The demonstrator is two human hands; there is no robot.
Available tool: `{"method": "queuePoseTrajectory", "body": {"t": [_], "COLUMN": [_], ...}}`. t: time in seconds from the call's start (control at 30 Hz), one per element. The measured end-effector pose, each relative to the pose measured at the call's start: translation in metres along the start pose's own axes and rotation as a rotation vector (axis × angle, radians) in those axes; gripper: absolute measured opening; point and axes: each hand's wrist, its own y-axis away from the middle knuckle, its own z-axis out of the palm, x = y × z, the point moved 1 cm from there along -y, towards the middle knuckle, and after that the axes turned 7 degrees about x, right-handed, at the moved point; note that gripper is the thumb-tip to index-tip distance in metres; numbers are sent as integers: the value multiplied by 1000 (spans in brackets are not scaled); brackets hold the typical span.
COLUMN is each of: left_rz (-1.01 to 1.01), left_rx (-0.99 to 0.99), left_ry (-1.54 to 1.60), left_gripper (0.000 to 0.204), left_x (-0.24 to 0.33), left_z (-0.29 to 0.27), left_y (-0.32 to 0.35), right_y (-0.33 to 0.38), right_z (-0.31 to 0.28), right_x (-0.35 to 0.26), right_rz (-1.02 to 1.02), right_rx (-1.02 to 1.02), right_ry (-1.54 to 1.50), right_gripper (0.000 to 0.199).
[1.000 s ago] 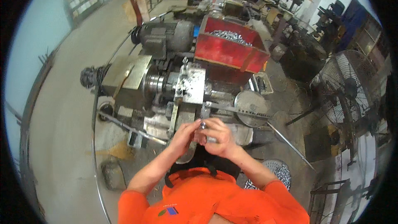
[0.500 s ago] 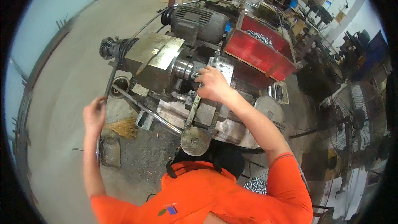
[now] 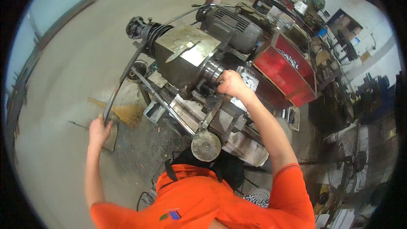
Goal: The person operates a metal forming machine, repeatedly inserting small metal pieces into the machine and using a long metal rod to manipulate the mechanism. The person collects the processed metal pieces into a perforated tray. The task is performed continuously throughout the clip.
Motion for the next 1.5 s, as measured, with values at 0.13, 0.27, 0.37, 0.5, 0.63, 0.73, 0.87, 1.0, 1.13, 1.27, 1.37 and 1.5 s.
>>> {"method": "queuePoseTrajectory", "body": {"t": [0.13, 0.27, 0.37, 0.5, 0.63, 0.73, 0.87, 1.0, 1.13, 1.27, 1.37, 1.5], "left_rz": [10, 50, 283, 163, 138, 286, -65, 516, 652, 537, 310, -114], "left_rx": [-21, 150, 330, 130, 454, 685, -292, -319, -416, -359, -290, -321], "left_ry": [-162, -490, -524, -554, -61, 431, 402, -224, -533, -382, -17, 808], "left_gripper": [25, 7, 3, 10, 22, 28, 48, 42, 27, 29, 38, 47], "left_x": [0, -98, -138, -138, -75, -16, 3, 89, 94, 92, 77, 66], "left_z": [-6, -18, -12, -10, 5, 45, 207, 199, 194, 189, 164, 129], "left_y": [-17, -90, -143, -156, -153, -125, -94, -66, -112, -104, -105, -126], "right_y": [6, 6, 4, 5, 27, 64, 144, 258, 364, 485, 602, 684], "right_z": [-4, -7, -9, -5, -12, -43, -75, -103, -108, -90, -71, -52], "right_x": [-3, -7, -10, -6, -7, -23, -8, 15, 41, 78, 94, 89], "right_rz": [-6, 55, 74, 57, -60, -63, 43, 381, 816, 1046, 1360, 1431], "right_rx": [33, -17, -19, -26, 168, 364, 454, 407, 361, 384, 129, 137], "right_ry": [-15, 1, 10, 57, 43, -56, -43, -15, 54, 358, 455, 648], "right_gripper": [26, 30, 29, 30, 33, 36, 37, 34, 39, 48, 33, 20]}}
